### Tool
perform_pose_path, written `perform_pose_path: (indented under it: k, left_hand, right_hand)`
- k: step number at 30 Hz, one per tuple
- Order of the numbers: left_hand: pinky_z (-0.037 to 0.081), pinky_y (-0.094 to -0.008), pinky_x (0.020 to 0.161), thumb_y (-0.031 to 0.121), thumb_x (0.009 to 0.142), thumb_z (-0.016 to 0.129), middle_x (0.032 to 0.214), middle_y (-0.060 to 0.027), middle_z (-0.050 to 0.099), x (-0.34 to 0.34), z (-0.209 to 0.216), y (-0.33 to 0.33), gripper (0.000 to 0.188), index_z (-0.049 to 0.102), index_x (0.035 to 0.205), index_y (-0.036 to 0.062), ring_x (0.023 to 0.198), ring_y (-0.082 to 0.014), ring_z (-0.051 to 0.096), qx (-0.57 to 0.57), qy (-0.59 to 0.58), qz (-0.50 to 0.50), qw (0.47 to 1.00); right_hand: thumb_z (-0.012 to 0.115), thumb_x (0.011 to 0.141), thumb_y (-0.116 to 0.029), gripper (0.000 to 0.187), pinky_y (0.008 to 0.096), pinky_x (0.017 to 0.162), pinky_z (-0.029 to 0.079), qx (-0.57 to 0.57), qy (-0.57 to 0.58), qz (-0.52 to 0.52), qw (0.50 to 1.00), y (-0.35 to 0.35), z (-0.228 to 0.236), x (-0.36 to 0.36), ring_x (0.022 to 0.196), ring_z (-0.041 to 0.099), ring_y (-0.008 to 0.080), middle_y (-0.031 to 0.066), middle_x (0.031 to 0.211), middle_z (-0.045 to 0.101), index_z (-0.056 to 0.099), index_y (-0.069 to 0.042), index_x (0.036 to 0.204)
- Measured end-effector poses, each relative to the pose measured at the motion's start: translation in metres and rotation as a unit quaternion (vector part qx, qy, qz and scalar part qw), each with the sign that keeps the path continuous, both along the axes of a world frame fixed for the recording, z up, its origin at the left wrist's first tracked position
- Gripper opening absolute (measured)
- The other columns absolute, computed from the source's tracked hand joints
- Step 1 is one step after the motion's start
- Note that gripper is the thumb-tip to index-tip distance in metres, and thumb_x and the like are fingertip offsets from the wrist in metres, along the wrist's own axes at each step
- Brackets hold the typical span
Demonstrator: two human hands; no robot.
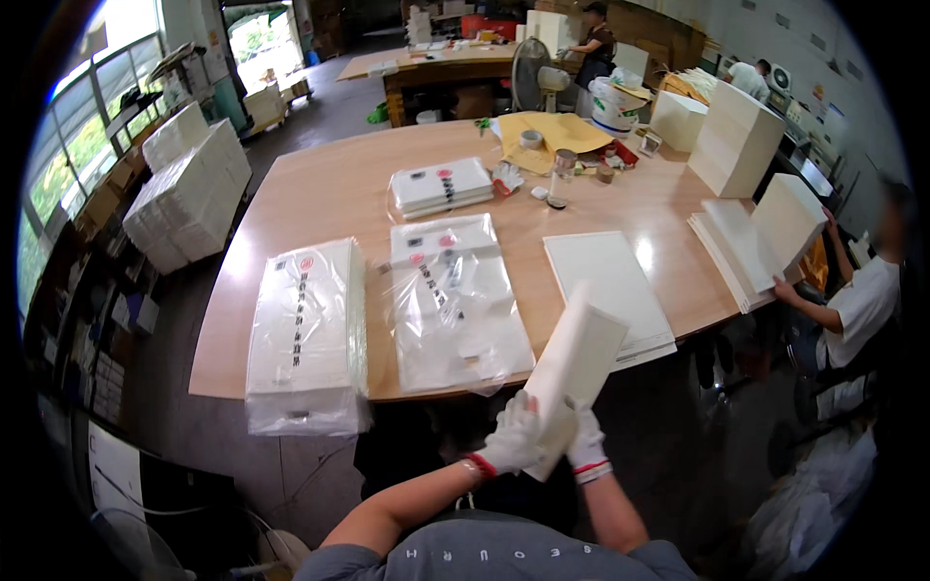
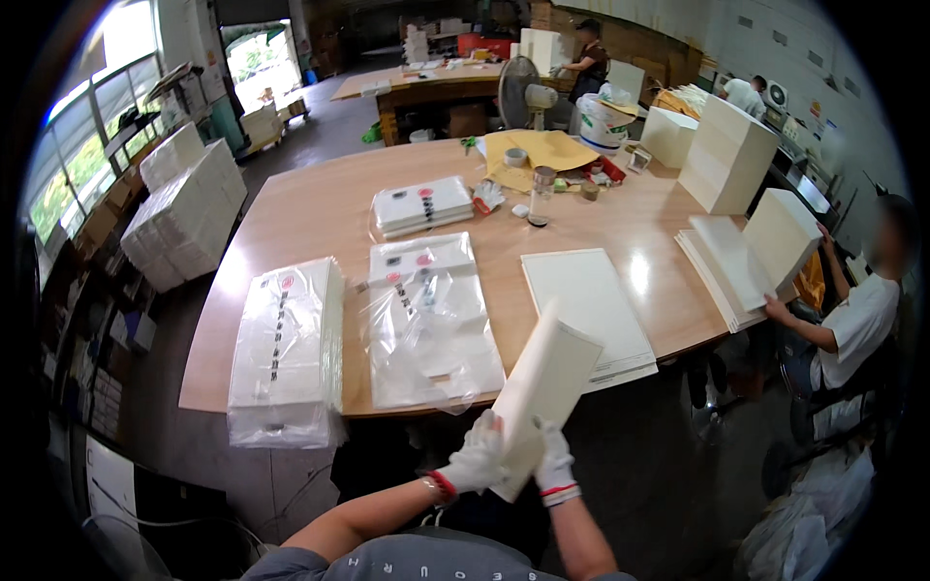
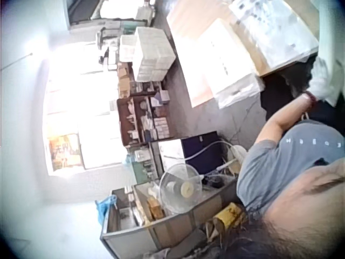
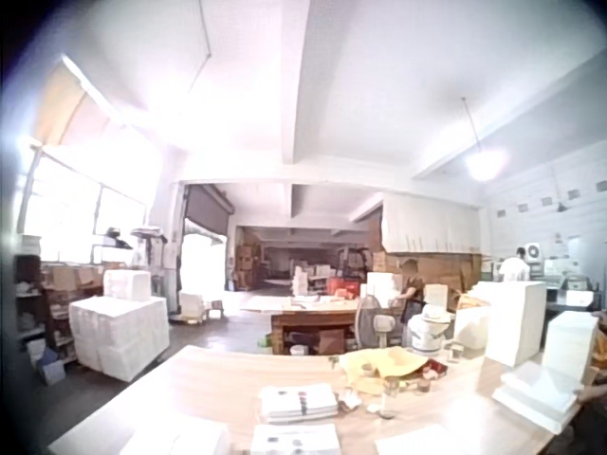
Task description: The person repeatedly picks up stacks of white paper sheets, places them into clear plastic sleeves with printed labels, and sets the sealed packages on the table. The process is repeated multiple times with consistent hand motions and alignment of the sheets before insertion.
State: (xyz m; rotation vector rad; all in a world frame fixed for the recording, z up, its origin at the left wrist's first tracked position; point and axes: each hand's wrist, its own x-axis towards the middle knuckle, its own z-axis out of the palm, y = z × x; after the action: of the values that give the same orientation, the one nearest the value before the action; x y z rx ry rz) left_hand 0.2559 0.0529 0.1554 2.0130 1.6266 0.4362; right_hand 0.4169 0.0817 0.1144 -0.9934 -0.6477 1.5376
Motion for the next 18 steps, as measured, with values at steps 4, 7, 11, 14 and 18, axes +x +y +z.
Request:
perform_pose_path:
  k: [4,7,11,14,18]
  left_hand:
    - [0.025,-0.0517,0.104,0.025,0.061,0.071,0.139,-0.0323,0.018,0.015,0.021,-0.011,0.088,0.030,0.133,-0.0052,0.128,-0.0495,0.018,0.038,0.064,-0.055,0.996]
    - [0.034,-0.0530,0.098,0.020,0.061,0.068,0.133,-0.0343,0.028,-0.019,0.046,0.008,0.071,0.043,0.125,-0.0011,0.123,-0.0490,0.030,0.175,-0.014,-0.045,0.983]
    - [0.010,-0.0617,0.105,0.023,0.069,0.066,0.135,-0.0306,0.030,-0.090,0.095,0.058,0.071,0.038,0.131,0.0028,0.129,-0.0476,0.024,0.417,0.013,0.179,0.891]
    - [0.042,-0.0383,0.088,0.019,0.077,0.066,0.120,-0.0174,0.049,-0.143,0.101,0.095,0.058,0.043,0.128,0.0021,0.107,-0.0255,0.048,0.170,-0.128,0.218,0.952]
    - [0.045,-0.0187,0.060,0.022,0.089,0.059,0.087,-0.0011,0.064,-0.164,0.092,0.123,0.032,0.058,0.111,-0.0020,0.065,-0.0033,0.052,-0.113,-0.553,0.057,0.823]
  right_hand:
    - [0.060,0.086,-0.018,0.038,0.0310,0.078,0.048,0.074,-0.176,-0.024,0.981,0.002,-0.005,-0.031,0.093,0.057,0.0175,0.0099,0.108,0.058,0.052,0.006,0.115]
    - [0.066,0.083,-0.019,0.043,0.0283,0.075,0.049,0.115,-0.134,-0.021,0.984,0.010,0.015,-0.025,0.089,0.059,0.0176,0.0086,0.102,0.061,0.050,0.005,0.116]
    - [0.071,0.078,-0.021,0.044,0.0293,0.073,0.050,0.213,-0.340,-0.020,0.916,0.002,0.076,-0.004,0.084,0.062,0.0186,0.0106,0.098,0.063,0.054,0.003,0.111]
    - [0.074,0.073,-0.019,0.035,0.0309,0.069,0.051,0.295,-0.433,-0.013,0.852,-0.003,0.111,0.002,0.078,0.065,0.0241,0.0118,0.092,0.064,0.062,-0.001,0.100]
    - [0.071,0.071,-0.013,0.025,0.0336,0.070,0.052,0.367,-0.516,0.032,0.773,-0.008,0.122,0.011,0.079,0.064,0.0307,0.0151,0.094,0.064,0.066,-0.006,0.094]
